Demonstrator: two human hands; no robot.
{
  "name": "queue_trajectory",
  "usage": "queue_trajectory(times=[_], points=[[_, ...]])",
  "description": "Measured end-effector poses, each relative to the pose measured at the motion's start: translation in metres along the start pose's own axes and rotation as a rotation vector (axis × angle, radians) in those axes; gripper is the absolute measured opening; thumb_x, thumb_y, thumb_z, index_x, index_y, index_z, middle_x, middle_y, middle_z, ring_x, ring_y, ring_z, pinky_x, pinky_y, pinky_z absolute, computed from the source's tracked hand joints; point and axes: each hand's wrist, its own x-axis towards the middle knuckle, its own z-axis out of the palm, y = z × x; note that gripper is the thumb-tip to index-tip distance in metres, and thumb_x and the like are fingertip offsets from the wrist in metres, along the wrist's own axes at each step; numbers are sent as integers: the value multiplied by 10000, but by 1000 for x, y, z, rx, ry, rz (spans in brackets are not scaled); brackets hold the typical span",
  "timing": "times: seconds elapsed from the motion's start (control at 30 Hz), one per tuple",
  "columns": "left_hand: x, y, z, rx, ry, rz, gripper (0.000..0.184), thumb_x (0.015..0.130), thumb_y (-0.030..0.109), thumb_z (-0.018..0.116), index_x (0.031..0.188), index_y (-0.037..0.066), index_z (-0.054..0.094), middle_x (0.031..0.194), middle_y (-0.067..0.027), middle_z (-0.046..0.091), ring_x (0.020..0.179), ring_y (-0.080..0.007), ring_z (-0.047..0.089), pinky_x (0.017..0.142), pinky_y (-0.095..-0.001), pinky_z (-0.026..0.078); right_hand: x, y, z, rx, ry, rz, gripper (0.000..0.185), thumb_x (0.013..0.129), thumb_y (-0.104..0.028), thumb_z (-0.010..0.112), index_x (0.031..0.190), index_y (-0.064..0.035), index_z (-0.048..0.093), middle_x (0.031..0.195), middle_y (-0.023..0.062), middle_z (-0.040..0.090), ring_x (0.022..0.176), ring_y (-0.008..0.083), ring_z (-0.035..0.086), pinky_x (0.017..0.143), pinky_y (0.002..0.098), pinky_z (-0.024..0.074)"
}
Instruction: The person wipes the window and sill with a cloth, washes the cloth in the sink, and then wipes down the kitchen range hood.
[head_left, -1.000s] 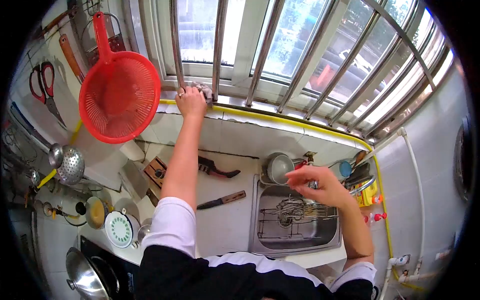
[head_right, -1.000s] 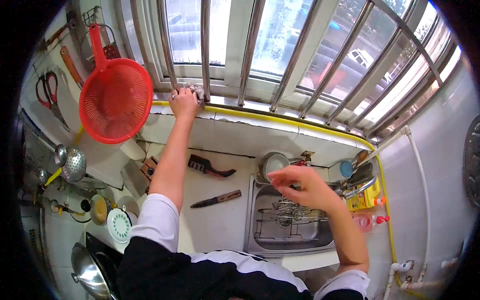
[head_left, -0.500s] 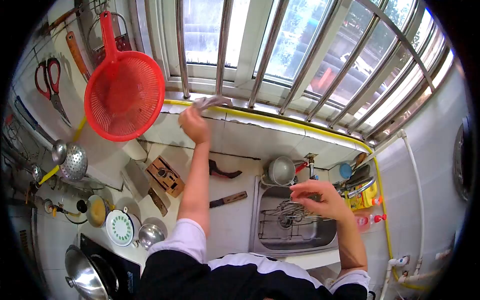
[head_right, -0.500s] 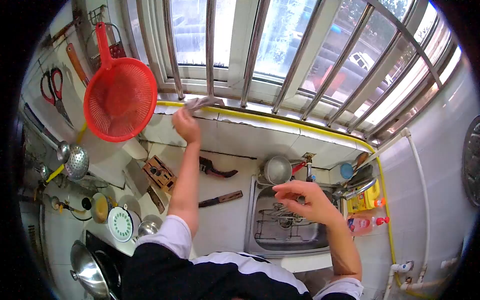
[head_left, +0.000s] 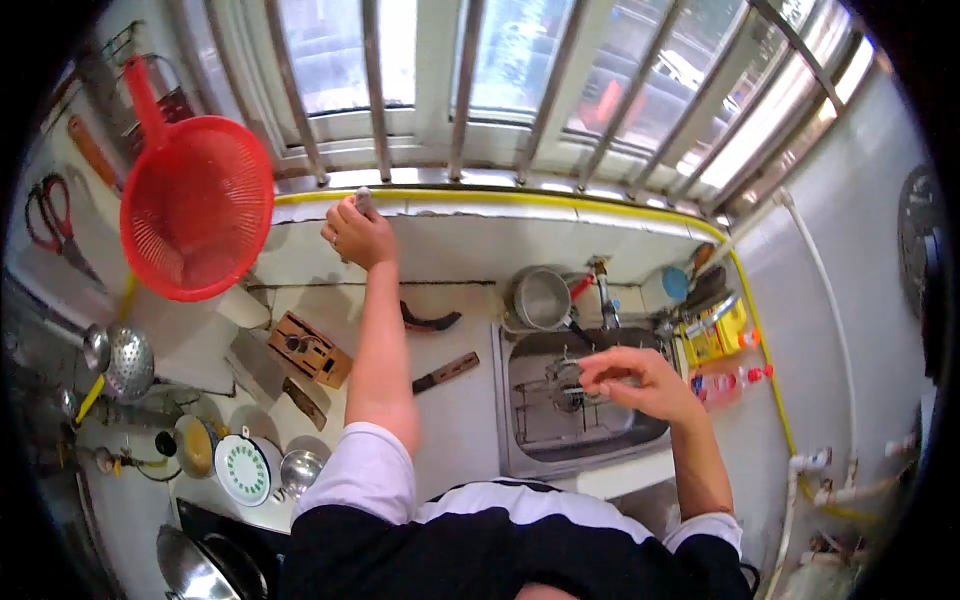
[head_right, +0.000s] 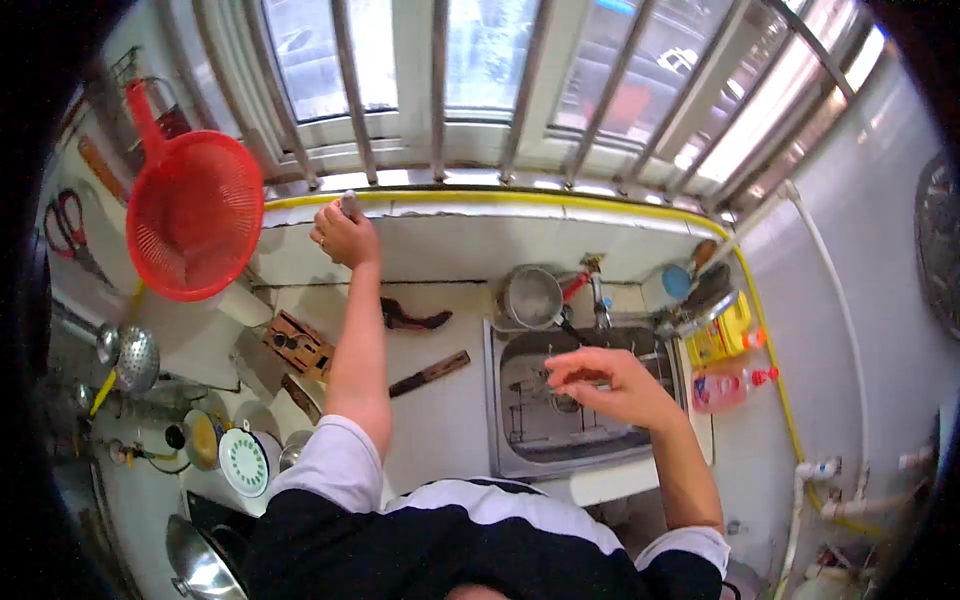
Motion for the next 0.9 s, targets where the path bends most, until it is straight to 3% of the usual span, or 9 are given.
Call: queue_trajectory(times=[0.2, 0.27, 0.33, 0.4, 0.47, 0.57, 0.73, 0.8, 0.9], points=[[-51, 51, 7, -93, -304, 415, 195, 775, 152, 637, 943, 104, 551, 993, -75, 550, 955, -309, 508, 843, -414, 426, -14, 29, 7, -86, 22, 68, 317, 849, -15, 598, 1165, -36, 602, 976, 54, 643, 901, 119, 599, 802, 254, 483], [-60, 81, -5, -87, -379, 386, 207, 769, 144, 643, 950, 100, 552, 1018, -74, 553, 967, -299, 513, 849, -412, 431, -21, 42, 7, -163, 72, 48, 303, 854, -13, 583, 1156, -31, 603, 967, 49, 642, 888, 113, 591, 798, 250, 480], [-70, 99, -8, -288, -616, 422, 223, 768, 126, 640, 972, 90, 557, 1025, -81, 556, 981, -305, 512, 840, -422, 438, -32, 62, 2, -169, 129, 15, 312, 855, 7, 555, 1162, -29, 600, 966, 47, 640, 882, 104, 588, 786, 238, 478], [-86, 96, -3, -432, -724, 443, 240, 816, 121, 637, 1040, 82, 561, 1011, -79, 596, 966, -279, 557, 808, -401, 471, -47, 85, -8, 8, 234, 89, 323, 852, 23, 533, 1166, -22, 595, 961, 42, 639, 875, 96, 587, 784, 229, 473], [-116, 81, 8, -961, -939, -67, 247, 864, 119, 599, 1091, 34, 552, 1067, -82, 610, 973, -222, 583, 838, -339, 463, -65, 105, -22, 87, 336, 10, 327, 848, 17, 524, 1167, -14, 590, 935, 49, 651, 828, 98, 610, 754, 229, 491], [-138, 82, -67, -949, -850, -462, 270, 901, 135, 570, 1120, -19, 532, 1049, -86, 612, 931, -182, 586, 834, -311, 460, -102, 117, -32, 140, 477, 62, 319, 863, 2, 527, 1177, -11, 583, 949, 61, 653, 832, 108, 623, 759, 239, 499], [-191, 44, -132, -883, -959, -690, 262, 933, 231, 546, 1033, -9, 578, 922, -34, 600, 818, -117, 556, 744, -258, 457, -149, 163, -55, 319, 705, 167, 302, 866, -22, 547, 1166, -15, 585, 959, 55, 653, 837, 120, 630, 778, 236, 492], [-211, 39, -153, -911, -976, -774, 287, 934, 286, 555, 816, 25, 576, 729, -17, 576, 658, -98, 511, 616, -266, 438, -156, 185, -59, 339, 725, 185, 296, 861, -41, 566, 1155, -12, 588, 962, 57, 652, 826, 116, 628, 781, 226, 483], [-215, 47, -189, -895, -1155, -719, 301, 956, 311, 524, 830, 43, 581, 713, -5, 574, 652, -83, 507, 599, -251, 430, -152, 216, -60, 255, 769, 165, 330, 829, -54, 599, 1158, -39, 595, 1007, 47, 632, 887, 121, 612, 762, 241, 481]])
